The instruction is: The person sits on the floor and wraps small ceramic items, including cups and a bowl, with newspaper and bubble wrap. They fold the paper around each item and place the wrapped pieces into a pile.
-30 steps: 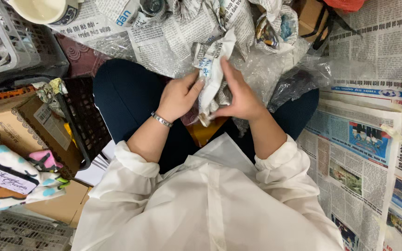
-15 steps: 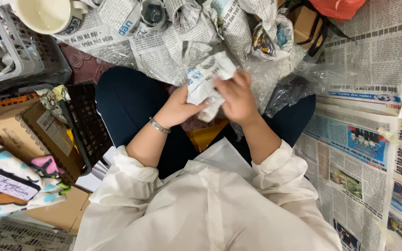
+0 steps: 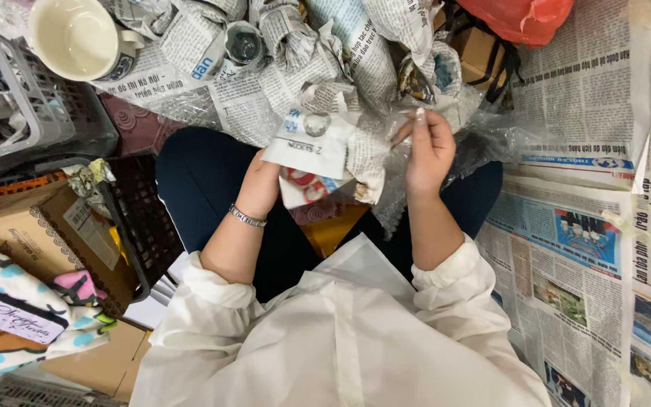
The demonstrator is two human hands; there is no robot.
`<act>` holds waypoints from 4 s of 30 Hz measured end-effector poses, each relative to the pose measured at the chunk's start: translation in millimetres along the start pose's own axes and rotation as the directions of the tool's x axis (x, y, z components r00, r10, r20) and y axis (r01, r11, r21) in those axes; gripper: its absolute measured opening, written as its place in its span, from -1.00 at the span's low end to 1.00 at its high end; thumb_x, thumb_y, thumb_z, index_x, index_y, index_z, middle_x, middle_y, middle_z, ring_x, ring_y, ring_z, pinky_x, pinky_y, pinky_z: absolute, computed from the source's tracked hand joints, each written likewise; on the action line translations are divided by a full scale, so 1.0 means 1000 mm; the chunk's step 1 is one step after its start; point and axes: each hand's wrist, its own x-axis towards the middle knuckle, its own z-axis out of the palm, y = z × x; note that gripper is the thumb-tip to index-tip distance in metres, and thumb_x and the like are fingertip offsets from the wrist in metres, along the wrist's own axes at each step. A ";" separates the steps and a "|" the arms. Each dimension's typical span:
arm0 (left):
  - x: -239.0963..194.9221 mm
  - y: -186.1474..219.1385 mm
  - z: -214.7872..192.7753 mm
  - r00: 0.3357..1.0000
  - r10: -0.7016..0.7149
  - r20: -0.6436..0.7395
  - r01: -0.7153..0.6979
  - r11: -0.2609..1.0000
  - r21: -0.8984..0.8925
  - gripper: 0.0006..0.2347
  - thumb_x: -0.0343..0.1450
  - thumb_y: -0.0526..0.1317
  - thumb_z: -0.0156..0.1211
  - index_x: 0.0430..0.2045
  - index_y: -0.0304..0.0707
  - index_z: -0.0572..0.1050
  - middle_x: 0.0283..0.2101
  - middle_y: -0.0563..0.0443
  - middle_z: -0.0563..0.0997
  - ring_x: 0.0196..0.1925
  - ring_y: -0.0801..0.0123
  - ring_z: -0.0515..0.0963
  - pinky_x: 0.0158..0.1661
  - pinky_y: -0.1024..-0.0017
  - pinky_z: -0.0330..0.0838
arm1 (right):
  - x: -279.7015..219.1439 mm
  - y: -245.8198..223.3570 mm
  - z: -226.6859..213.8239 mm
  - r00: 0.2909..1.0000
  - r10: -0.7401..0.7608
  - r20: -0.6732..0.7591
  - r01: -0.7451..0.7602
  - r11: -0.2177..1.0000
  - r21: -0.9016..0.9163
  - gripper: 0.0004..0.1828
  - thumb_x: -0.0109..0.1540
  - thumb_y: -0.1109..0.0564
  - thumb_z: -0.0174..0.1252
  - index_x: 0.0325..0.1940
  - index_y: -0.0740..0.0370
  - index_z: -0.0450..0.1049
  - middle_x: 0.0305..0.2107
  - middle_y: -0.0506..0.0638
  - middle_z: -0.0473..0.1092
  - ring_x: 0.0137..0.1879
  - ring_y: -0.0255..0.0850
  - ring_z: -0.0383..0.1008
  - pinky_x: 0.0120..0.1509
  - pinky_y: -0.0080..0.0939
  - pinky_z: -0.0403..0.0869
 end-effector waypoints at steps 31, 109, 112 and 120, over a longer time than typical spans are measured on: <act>-0.003 0.017 0.011 0.955 0.233 -0.185 -0.207 0.967 0.149 -0.72 0.64 -0.16 0.02 -0.25 -0.46 0.55 -0.33 0.23 0.55 -0.29 0.66 0.41 -0.19 0.58 0.33 | -0.006 -0.012 0.010 0.997 -0.056 -0.057 0.047 0.987 -0.153 -0.58 0.34 0.26 0.18 0.31 0.26 0.38 -0.04 0.12 0.50 0.07 -0.09 0.53 0.17 -0.13 0.49; -0.082 -0.077 0.122 0.996 0.050 0.080 -0.080 0.895 0.438 -0.60 0.47 -0.28 0.27 0.13 -0.42 0.27 0.04 -0.16 0.56 0.01 0.35 0.57 -0.02 0.39 0.53 | -0.182 -0.091 -0.167 0.925 0.004 -0.379 -0.044 0.995 -0.095 -0.82 0.45 0.31 0.10 0.14 0.30 0.35 -0.01 0.03 0.48 0.05 -0.31 0.49 0.26 -0.27 0.47; -0.083 -0.085 0.129 0.975 0.130 0.183 -0.221 0.693 0.686 -0.43 0.42 -0.17 0.38 0.24 -0.44 0.22 0.17 -0.28 0.44 0.20 0.14 0.46 0.15 0.25 0.42 | -0.180 -0.066 -0.203 0.906 -0.061 -0.419 -0.004 0.988 -0.153 -0.85 0.46 0.32 0.12 0.12 0.31 0.36 -0.04 0.04 0.48 0.03 -0.32 0.50 0.22 -0.27 0.48; -0.106 -0.046 0.139 0.910 -0.119 0.397 -0.364 0.224 0.904 -0.24 0.18 -0.02 0.55 0.23 -0.32 0.26 0.17 -0.31 0.37 0.23 -0.15 0.39 0.20 0.11 0.32 | -0.173 -0.044 -0.230 0.878 -0.114 -0.465 0.045 0.987 -0.156 -0.74 0.45 0.31 0.09 0.23 0.37 0.36 0.04 0.09 0.51 0.07 -0.27 0.54 0.24 -0.23 0.52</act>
